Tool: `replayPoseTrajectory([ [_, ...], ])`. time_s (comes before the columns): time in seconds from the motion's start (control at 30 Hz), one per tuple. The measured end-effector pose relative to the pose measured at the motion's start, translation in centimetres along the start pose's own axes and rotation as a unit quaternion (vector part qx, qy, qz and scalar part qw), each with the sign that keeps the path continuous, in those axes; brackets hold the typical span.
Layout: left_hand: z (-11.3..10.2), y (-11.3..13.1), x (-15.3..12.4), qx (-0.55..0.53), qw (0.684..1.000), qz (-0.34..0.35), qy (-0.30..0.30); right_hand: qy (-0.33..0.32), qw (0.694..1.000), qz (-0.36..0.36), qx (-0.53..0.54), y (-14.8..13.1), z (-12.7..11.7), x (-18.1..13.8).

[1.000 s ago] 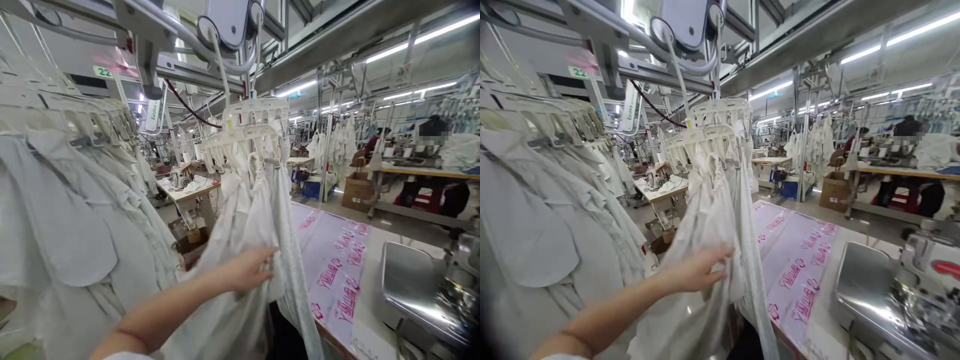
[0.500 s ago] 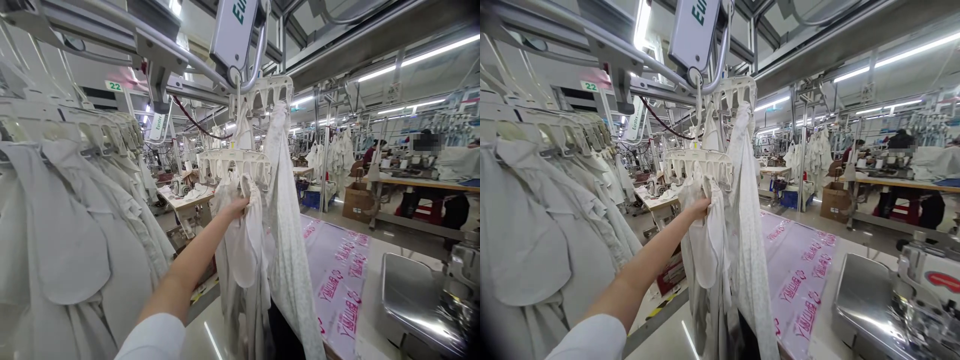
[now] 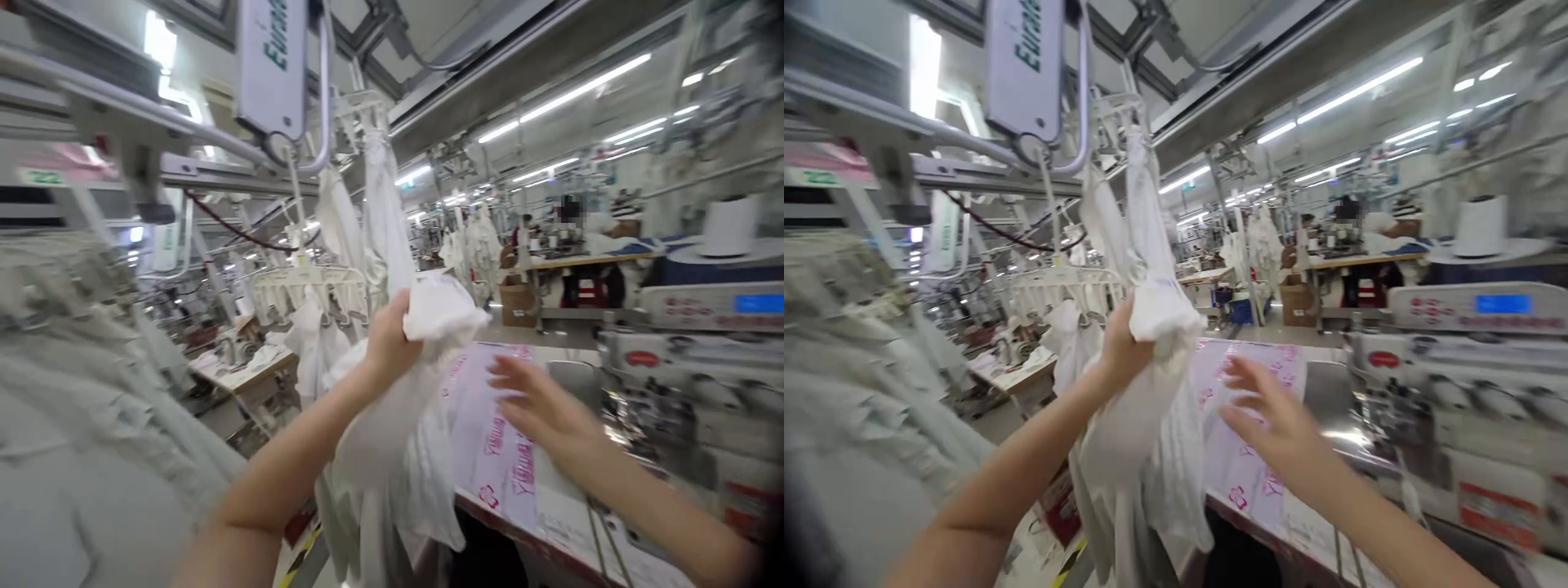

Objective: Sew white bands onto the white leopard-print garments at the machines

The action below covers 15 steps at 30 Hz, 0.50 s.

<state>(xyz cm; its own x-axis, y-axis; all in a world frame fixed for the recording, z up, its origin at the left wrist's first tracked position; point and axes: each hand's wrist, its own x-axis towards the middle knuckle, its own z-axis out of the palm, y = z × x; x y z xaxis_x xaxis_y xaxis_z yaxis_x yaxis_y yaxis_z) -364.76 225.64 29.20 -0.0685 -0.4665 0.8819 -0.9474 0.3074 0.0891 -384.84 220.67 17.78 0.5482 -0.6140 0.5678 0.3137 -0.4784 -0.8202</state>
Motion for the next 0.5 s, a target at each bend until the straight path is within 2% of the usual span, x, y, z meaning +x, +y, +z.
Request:
replayPoseTrajectory([
  [0.03,1.4,1.0,-1.1,-0.021,0.999,0.001,-0.049,-0.006,0.998,0.005,0.066,-0.1,1.1,1.0],
  [0.1,3.4,1.8,-2.8,-0.064,0.99,-0.022,-0.123,0.065,0.98,0.038,0.185,-0.1,2.6,2.8],
  [0.17,4.2,1.1,-3.7,-0.114,0.978,-0.049,-0.169,0.105,0.956,0.097,0.254,0.2,2.4,3.2],
  [0.23,4.0,-0.8,-3.7,-0.167,0.952,-0.055,-0.25,0.092,0.949,0.156,0.257,0.4,0.3,1.7],
  [0.3,3.4,-3.3,-3.3,-0.201,0.908,-0.052,-0.363,0.048,0.959,0.198,0.198,0.5,-3.0,-1.0],
  [0.37,3.0,-5.6,-3.0,-0.204,0.865,-0.066,-0.453,0.035,0.962,0.243,0.124,0.7,-6.6,-3.9],
  [0.43,3.4,-6.8,-3.0,-0.18,0.845,-0.087,-0.496,0.078,0.953,0.284,0.071,1.0,-9.5,-6.1],
  [0.5,4.9,-6.3,-3.2,-0.162,0.826,-0.089,-0.533,0.123,0.947,0.296,0.029,1.2,-10.8,-7.2],
])
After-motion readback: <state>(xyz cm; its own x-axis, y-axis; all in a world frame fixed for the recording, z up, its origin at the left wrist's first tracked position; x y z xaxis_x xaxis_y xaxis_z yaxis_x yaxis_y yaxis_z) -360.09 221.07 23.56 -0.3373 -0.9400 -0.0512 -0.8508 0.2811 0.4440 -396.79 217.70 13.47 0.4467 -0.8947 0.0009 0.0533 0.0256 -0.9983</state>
